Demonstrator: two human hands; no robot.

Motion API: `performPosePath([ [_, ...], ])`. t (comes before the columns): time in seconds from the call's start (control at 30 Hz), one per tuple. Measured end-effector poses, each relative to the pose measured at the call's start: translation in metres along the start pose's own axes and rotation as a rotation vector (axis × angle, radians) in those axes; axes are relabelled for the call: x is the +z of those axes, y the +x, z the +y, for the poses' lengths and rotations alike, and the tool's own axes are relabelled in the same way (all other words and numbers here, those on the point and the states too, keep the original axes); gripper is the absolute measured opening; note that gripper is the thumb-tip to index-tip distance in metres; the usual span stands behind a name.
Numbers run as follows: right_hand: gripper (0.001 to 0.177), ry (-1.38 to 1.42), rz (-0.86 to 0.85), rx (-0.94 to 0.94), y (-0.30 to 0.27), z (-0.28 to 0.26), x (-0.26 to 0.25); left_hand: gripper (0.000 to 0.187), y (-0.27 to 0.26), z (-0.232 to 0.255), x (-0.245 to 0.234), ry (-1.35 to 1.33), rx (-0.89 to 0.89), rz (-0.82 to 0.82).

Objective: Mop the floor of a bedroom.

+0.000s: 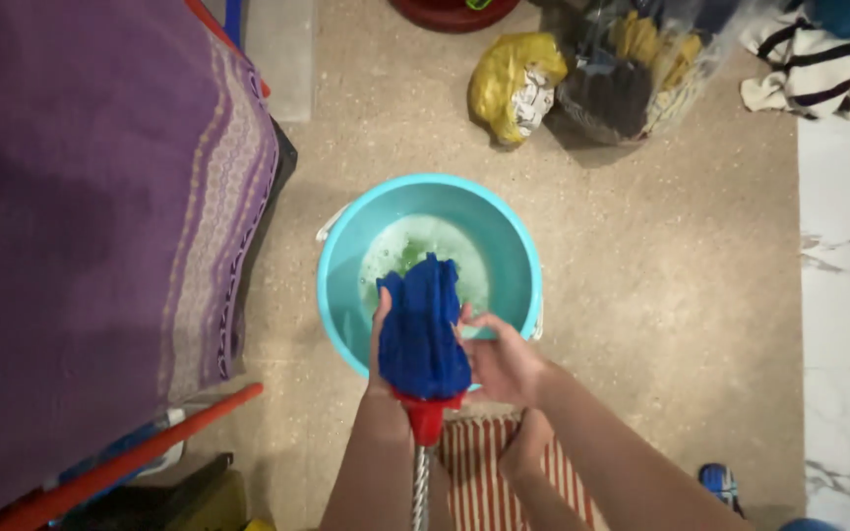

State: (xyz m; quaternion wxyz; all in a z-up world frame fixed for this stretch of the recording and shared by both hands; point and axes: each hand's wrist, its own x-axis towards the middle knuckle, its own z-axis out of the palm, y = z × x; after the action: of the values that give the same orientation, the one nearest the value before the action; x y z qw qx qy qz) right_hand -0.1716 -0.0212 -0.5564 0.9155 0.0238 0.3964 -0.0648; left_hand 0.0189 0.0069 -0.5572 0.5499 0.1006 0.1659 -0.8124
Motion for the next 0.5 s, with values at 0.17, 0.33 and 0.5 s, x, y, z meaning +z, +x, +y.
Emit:
performPosePath([
  [0.17,0.073,0.580,-0.510,-0.237,0.101,0.022,-0.042,0.084,-0.013,0.004,0.012,0.012,-0.136,-0.126],
  [0.33,0.084,0.453,0.142,-0.596,0.158,-0.005,-0.064,0.093,-0.021,0.003,0.027,-0.144,-0.244,-0.263],
  [0.5,0.097,0.538,0.221,-0.720,0.196,-0.014,-0.101,0.115,-0.041,-0.010,0.047,-0.209,-0.355,-0.168],
])
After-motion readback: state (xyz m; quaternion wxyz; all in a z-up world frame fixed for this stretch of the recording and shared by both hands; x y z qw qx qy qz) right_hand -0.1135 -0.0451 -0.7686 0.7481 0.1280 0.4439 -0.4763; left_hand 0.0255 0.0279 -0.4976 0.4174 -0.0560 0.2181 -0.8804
